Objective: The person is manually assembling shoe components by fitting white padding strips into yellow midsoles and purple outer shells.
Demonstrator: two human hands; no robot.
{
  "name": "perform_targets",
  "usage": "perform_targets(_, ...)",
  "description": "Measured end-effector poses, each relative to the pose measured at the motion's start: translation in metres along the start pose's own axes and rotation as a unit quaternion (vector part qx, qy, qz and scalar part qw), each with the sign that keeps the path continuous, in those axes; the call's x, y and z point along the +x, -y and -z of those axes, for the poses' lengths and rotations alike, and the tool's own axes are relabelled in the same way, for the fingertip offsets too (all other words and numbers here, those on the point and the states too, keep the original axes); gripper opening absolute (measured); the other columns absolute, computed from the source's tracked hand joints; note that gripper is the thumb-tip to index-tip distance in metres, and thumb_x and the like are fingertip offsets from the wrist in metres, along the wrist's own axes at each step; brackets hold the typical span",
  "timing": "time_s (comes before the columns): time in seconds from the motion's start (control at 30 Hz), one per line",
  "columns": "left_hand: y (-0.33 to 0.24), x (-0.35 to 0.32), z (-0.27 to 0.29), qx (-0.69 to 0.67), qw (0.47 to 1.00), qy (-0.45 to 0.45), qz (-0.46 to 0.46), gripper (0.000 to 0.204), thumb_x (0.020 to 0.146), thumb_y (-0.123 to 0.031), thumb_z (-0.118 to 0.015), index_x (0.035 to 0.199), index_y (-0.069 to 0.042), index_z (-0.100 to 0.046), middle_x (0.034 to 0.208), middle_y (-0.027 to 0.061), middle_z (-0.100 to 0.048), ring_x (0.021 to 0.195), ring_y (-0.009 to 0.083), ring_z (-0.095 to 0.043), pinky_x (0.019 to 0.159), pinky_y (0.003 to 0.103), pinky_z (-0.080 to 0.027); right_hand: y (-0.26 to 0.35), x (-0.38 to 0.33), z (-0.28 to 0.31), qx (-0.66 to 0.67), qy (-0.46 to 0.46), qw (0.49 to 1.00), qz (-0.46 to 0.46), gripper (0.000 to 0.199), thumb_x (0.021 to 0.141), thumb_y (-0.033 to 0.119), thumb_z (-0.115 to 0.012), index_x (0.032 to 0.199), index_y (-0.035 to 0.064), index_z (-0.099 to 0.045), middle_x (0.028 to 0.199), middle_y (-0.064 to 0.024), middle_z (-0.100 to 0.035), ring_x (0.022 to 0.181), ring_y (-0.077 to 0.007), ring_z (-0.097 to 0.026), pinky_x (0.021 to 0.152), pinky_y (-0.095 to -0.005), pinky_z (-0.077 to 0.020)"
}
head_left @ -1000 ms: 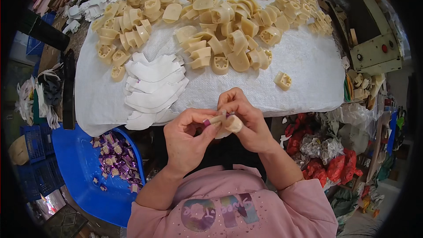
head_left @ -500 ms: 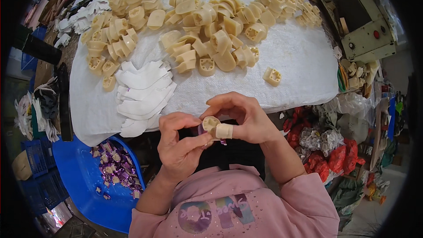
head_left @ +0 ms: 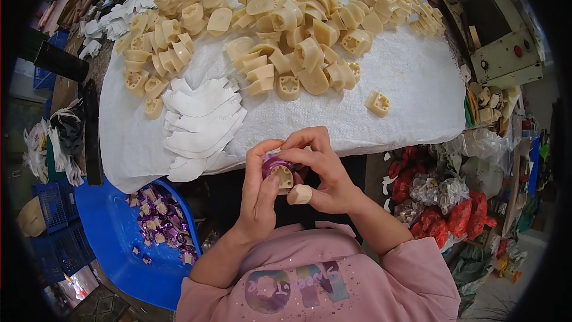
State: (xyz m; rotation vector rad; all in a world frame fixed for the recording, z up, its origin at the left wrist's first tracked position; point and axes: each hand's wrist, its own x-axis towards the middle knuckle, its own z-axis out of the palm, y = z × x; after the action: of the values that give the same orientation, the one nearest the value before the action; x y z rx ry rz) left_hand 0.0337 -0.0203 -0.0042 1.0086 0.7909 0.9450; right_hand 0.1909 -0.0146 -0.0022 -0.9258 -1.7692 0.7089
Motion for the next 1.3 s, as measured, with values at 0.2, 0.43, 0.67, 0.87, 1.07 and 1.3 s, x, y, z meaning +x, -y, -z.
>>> perform_targets(0.2, -0.001, 0.001, -0.011, -0.060, 0.996, 0.045, -0.039, 0.071, 0.094, -0.051, -0.039, 0.140, -0.001, -0.018, 0.121, 0.0137, -0.045, 0.103, 0.0161, -0.052, 0.084, 0.028, -0.044, 0.007, 0.016, 0.006, 0.411, 0.077, 0.829, -0.371, 0.018, 0.090, 0.017, -0.057, 0.103, 0.0046, -0.057, 0.104, -0.0084, -0.052, 0.082, -0.0135, -0.056, 0.057, -0.0231, -0.0508)
perform_targets(0.43, 0.007, -0.002, -0.016, 0.120, 0.976, -0.009, -0.184, 0.059, 0.098, -0.043, -0.034, 0.133, 0.004, -0.025, 0.119, 0.0135, -0.042, 0.086, 0.0112, -0.050, 0.070, 0.023, -0.044, 0.001, -0.001, -0.015, 0.366, 0.080, 0.897, -0.236, 0.018, 0.093, 0.023, -0.054, 0.091, 0.0045, -0.056, 0.092, -0.0046, -0.055, 0.087, -0.0149, -0.054, 0.069, -0.0276, -0.0471)
perform_targets(0.67, 0.007, 0.005, -0.010, 0.123, 0.975, -0.126, -0.138, 0.048, 0.095, -0.027, -0.037, 0.132, 0.002, -0.030, 0.113, 0.0111, -0.044, 0.099, 0.0139, -0.047, 0.086, 0.026, -0.039, -0.001, -0.012, -0.033, 0.334, -0.018, 0.932, -0.139, 0.034, 0.095, 0.021, -0.046, 0.125, 0.0035, -0.050, 0.110, -0.0113, -0.052, 0.103, -0.0242, -0.049, 0.092, -0.0343, -0.0370)
perform_targets(0.87, 0.004, 0.005, -0.020, 0.086, 0.972, -0.136, -0.171, 0.039, 0.092, -0.020, -0.039, 0.126, 0.000, -0.034, 0.108, 0.0087, -0.044, 0.092, 0.0116, -0.045, 0.083, 0.025, -0.038, 0.002, -0.004, -0.035, 0.271, -0.039, 0.959, -0.070, 0.035, 0.094, 0.015, -0.043, 0.126, 0.0036, -0.048, 0.110, -0.0124, -0.052, 0.100, -0.0244, -0.051, 0.089, -0.0332, -0.0393)
perform_targets(1.07, 0.010, 0.008, -0.008, -0.052, 0.991, -0.057, -0.108, 0.065, 0.095, -0.046, -0.041, 0.141, -0.006, -0.019, 0.112, 0.0092, -0.050, 0.100, 0.0161, -0.052, 0.088, 0.032, -0.042, -0.003, -0.007, -0.031, 0.219, -0.036, 0.965, -0.138, 0.034, 0.095, 0.019, -0.044, 0.125, 0.0038, -0.049, 0.104, -0.0120, -0.051, 0.095, -0.0225, -0.052, 0.085, -0.0312, -0.0410)
perform_targets(1.3, -0.004, 0.006, 0.004, 0.191, 0.976, -0.032, -0.100, 0.082, 0.094, -0.045, -0.047, 0.143, 0.004, -0.004, 0.103, 0.0163, -0.054, 0.081, 0.0197, -0.055, 0.073, 0.030, -0.047, 0.008, 0.014, -0.002, -0.074, -0.005, 0.993, -0.087, 0.036, 0.079, 0.025, -0.071, 0.103, 0.0019, -0.057, 0.081, -0.0105, -0.054, 0.071, -0.0260, -0.056, 0.062, -0.0340, -0.0459)
